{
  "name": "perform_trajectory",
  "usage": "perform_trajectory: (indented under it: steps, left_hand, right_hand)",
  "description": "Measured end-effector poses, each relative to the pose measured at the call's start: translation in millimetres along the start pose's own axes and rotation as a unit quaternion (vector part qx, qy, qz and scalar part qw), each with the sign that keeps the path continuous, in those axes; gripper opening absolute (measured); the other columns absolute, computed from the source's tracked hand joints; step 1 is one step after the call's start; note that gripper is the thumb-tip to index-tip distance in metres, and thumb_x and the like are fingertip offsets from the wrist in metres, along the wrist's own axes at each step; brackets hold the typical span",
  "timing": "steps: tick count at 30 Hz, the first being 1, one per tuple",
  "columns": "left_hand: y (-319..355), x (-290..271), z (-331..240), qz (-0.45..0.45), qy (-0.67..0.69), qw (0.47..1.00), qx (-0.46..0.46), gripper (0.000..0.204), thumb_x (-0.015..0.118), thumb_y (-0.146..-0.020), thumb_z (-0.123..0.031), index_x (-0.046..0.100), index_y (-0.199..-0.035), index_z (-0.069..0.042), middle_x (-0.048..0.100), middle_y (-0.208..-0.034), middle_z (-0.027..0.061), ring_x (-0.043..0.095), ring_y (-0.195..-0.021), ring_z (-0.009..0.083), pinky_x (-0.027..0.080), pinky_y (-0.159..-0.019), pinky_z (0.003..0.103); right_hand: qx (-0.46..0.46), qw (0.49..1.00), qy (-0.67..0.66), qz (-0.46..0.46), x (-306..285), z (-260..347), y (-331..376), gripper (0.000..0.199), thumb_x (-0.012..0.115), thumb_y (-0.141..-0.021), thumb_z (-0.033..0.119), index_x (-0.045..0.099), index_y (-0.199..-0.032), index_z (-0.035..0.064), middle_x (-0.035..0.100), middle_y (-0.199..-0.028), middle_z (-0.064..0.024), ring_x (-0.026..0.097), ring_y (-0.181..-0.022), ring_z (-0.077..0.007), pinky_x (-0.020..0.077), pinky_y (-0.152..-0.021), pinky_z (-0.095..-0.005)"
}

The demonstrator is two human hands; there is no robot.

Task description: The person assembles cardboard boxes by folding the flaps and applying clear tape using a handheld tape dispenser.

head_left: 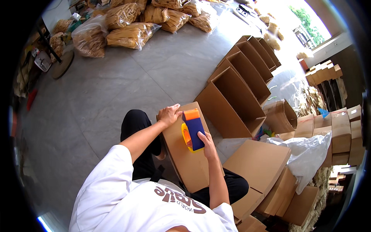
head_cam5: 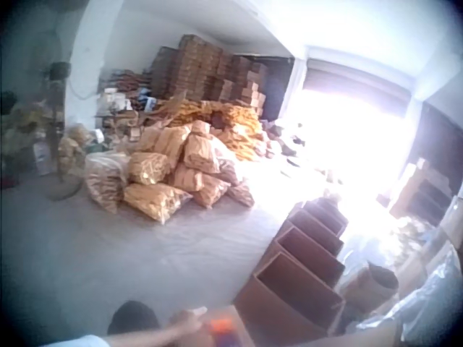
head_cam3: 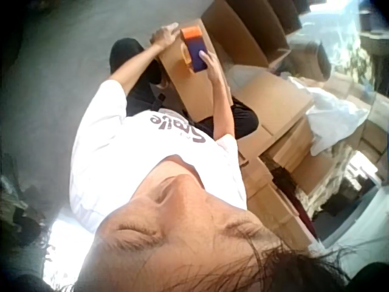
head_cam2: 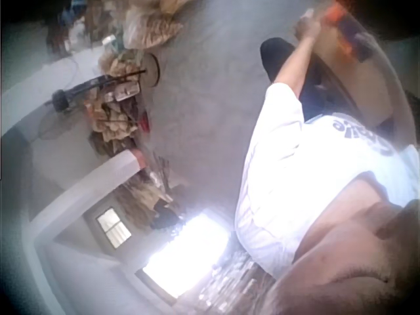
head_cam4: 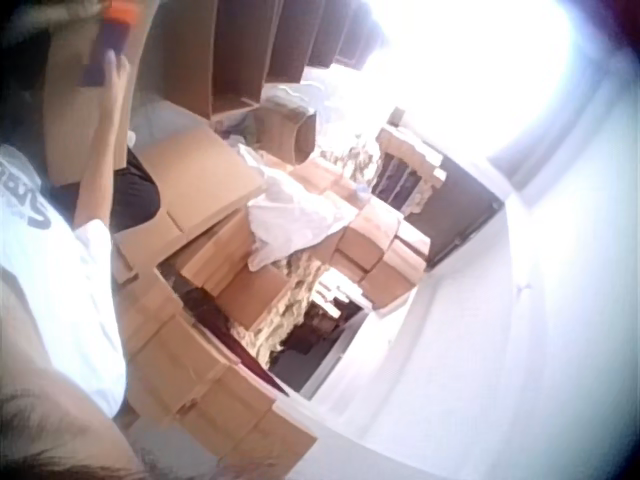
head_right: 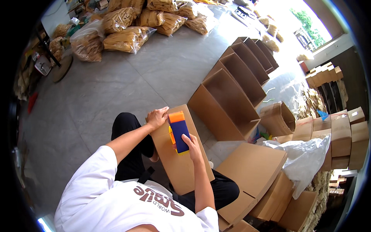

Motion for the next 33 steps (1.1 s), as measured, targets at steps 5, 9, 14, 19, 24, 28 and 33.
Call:
perform_trajectory:
  steps: [5, 9, 14, 19, 24, 28, 33]
  left_hand:
    - [0, -1, 1, 0.017, 0.035, 0.999, -0.021, 0.045, 0.056, -0.084, -0.04, 0.058, -0.115, -0.008, 0.057, -0.119, 0.0079, 0.056, -0.106, 0.0282, 0.044, -0.089, 0.04]
    - [-3, -55, 6, -0.271, 0.147, 0.951, 0.003, 0.043, 0.056, -0.085, -0.04, 0.058, -0.109, -0.004, 0.058, -0.111, 0.0106, 0.056, -0.1, 0.0313, 0.042, -0.089, 0.042]
    - [2, -9, -15, 0.207, 0.457, 0.851, -0.154, 0.043, 0.059, -0.084, -0.049, 0.062, -0.086, -0.006, 0.057, -0.079, 0.0024, 0.052, -0.077, 0.013, 0.042, -0.072, 0.026]
    - [19, 31, 5, 0.342, 0.448, 0.782, -0.268, 0.046, 0.062, -0.08, -0.05, 0.061, -0.083, -0.005, 0.055, -0.069, -0.0007, 0.049, -0.063, 0.0079, 0.041, -0.058, 0.022]
    - [28, 43, -16, 0.348, 0.583, 0.67, -0.298, 0.028, 0.069, -0.08, -0.032, 0.062, -0.079, -0.005, 0.06, -0.072, 0.0007, 0.052, -0.057, 0.0089, 0.041, -0.052, 0.021]
    - [15, 35, -12, 0.275, 0.599, 0.712, -0.244, 0.014, 0.069, -0.08, -0.016, 0.063, -0.076, -0.005, 0.062, -0.073, 0.0013, 0.056, -0.063, 0.0087, 0.044, -0.054, 0.022]
    - [-24, 1, -6, 0.153, 0.476, 0.863, -0.068, 0.013, 0.071, -0.075, -0.013, 0.063, -0.069, -0.004, 0.061, -0.065, 0.0014, 0.054, -0.058, 0.0075, 0.044, -0.054, 0.023]
  right_hand:
    - [-0.04, 0.998, 0.052, -0.016, -2, -10, 9, 0.039, 0.057, -0.087, 0.037, 0.061, -0.088, -0.0014, 0.061, -0.07, -0.004, 0.06, -0.063, -0.0092, 0.0471, -0.057, -0.0213]
    - [-0.054, 0.997, 0.046, -0.027, -3, -8, 8, 0.039, 0.059, -0.086, 0.037, 0.061, -0.084, -0.0023, 0.06, -0.067, -0.0037, 0.059, -0.058, -0.0092, 0.0467, -0.053, -0.0214]
    - [-0.044, 0.998, 0.045, -0.018, -5, -10, 5, 0.039, 0.059, -0.085, 0.036, 0.061, -0.084, -0.0032, 0.059, -0.065, -0.0039, 0.058, -0.057, -0.009, 0.0462, -0.051, -0.0207]
    - [-0.042, 0.998, 0.052, -0.007, -3, -13, 2, 0.038, 0.059, -0.085, 0.034, 0.06, -0.083, -0.0031, 0.059, -0.065, -0.0033, 0.057, -0.055, -0.0086, 0.0458, -0.05, -0.0206]
    - [-0.04, 0.998, 0.058, -0.005, -5, -14, 3, 0.037, 0.059, -0.085, 0.034, 0.06, -0.081, -0.0026, 0.058, -0.065, -0.003, 0.057, -0.055, -0.0083, 0.0449, -0.05, -0.0203]
    - [-0.019, 0.999, 0.045, -0.005, -3, -13, 5, 0.035, 0.059, -0.085, 0.033, 0.06, -0.084, -0.002, 0.058, -0.067, -0.0025, 0.056, -0.057, -0.0075, 0.0443, -0.053, -0.0205]
    - [-0.071, 0.993, 0.088, -0.022, -5, -2, 10, 0.035, 0.063, -0.082, 0.032, 0.06, -0.089, -0.002, 0.059, -0.075, -0.0023, 0.055, -0.067, -0.0076, 0.0444, -0.06, -0.0215]
Point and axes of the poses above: each hand's wrist, its own y-axis away from the middle knuckle, its own x-axis out of the palm, z = x × y, the point moved 10 cm from there along -y, towards the middle knuckle
